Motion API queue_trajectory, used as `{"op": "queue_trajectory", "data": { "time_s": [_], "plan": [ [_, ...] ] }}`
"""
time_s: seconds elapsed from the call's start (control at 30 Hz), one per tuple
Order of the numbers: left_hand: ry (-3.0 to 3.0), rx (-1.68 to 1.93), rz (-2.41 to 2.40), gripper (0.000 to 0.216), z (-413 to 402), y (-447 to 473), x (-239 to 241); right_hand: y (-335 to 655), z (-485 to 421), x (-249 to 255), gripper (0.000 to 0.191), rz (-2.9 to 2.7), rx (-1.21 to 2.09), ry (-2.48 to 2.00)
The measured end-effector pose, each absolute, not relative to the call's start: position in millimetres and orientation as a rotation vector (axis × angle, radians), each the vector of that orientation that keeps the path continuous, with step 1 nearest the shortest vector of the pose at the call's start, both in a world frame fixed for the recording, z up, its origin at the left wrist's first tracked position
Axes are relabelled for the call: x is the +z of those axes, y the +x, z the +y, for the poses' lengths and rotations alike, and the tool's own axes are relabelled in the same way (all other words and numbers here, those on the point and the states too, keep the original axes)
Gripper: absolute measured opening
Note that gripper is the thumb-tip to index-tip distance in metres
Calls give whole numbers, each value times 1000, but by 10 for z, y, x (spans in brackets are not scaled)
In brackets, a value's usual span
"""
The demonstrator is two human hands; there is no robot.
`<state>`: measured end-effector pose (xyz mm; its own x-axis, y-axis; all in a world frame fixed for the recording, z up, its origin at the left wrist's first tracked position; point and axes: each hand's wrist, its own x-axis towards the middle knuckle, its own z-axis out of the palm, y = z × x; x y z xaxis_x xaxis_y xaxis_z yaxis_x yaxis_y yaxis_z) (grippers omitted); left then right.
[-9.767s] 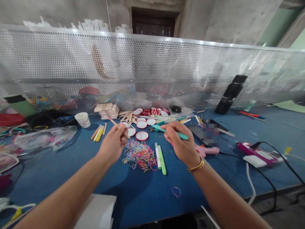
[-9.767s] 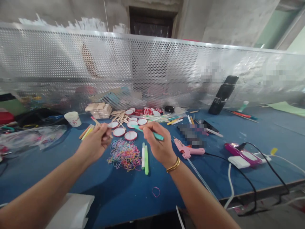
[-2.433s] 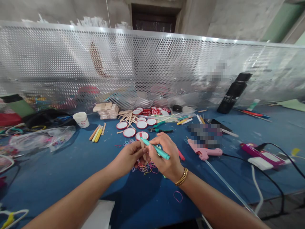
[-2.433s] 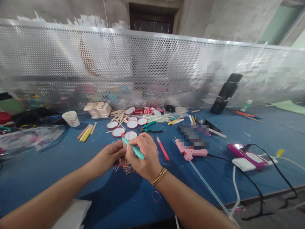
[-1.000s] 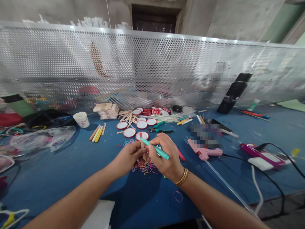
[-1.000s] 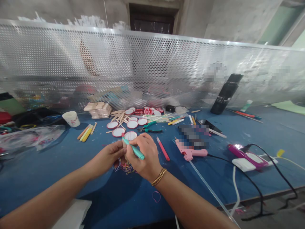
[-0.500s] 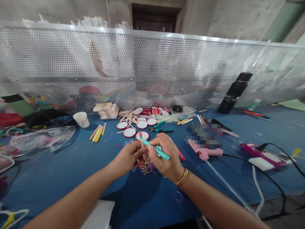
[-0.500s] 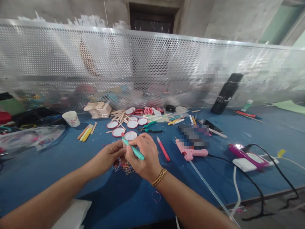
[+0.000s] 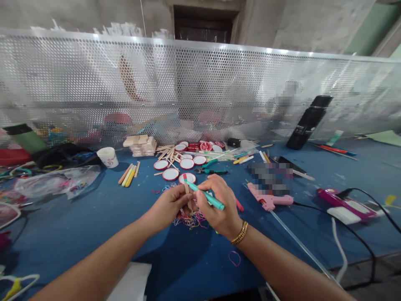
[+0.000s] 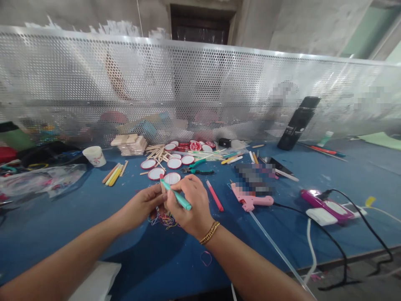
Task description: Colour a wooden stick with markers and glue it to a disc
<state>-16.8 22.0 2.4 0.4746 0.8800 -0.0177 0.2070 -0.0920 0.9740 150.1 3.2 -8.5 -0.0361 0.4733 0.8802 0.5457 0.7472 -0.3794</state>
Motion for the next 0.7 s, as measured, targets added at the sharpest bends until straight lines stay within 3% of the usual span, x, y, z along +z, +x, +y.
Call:
{"op": "queue_trajectory", "data": {
  "time_s": [0.7],
  "plan": [
    [1613,717,966,38,202,-161,34,1502,45,-89,6,-1675,-65,-806]
  ]
}}
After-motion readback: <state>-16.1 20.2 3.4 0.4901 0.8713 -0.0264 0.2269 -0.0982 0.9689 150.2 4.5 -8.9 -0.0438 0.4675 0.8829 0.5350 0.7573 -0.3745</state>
